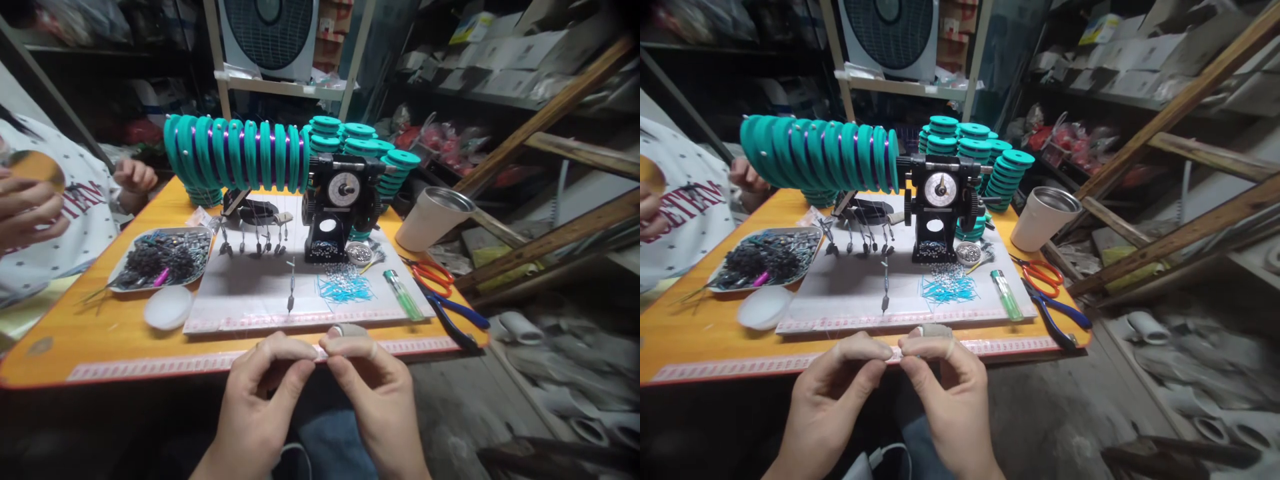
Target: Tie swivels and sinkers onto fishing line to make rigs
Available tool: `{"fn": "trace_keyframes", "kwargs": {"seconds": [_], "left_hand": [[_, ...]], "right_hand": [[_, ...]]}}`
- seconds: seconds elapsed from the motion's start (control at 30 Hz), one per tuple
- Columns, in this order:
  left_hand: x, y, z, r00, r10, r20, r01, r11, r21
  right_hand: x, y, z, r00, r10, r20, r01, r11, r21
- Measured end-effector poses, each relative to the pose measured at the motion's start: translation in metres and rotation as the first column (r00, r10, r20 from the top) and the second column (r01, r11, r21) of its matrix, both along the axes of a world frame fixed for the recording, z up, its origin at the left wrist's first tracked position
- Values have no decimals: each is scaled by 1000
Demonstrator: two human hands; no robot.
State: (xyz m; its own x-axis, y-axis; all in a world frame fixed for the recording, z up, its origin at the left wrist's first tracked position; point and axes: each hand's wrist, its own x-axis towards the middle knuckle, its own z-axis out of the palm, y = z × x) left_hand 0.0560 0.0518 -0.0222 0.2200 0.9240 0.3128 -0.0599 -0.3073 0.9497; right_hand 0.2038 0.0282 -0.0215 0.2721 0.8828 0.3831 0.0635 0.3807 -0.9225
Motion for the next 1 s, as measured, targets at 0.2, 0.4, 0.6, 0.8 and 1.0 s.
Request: {"fn": "trace_keyframes", "kwargs": {"seconds": [0.2,0.4,0.6,0.8,1.0], "left_hand": [[-1,-4,2,977,94,-194,-56,980,192],[-2,-5,4,917,200,-345,-66,929,364],[-1,-6,9,884,239,-402,-50,903,427],[0,-5,9,945,149,-290,-95,977,190],[-4,0,2,994,80,73,-59,963,-263]], "right_hand": [[1,-7,2,869,-192,456,113,974,194],[2,-8,4,639,-318,700,82,933,349],[1,-8,6,518,-345,783,66,929,365],[1,-8,4,662,-307,683,87,937,337],[-12,-4,-5,992,23,124,-17,999,-51]]}}
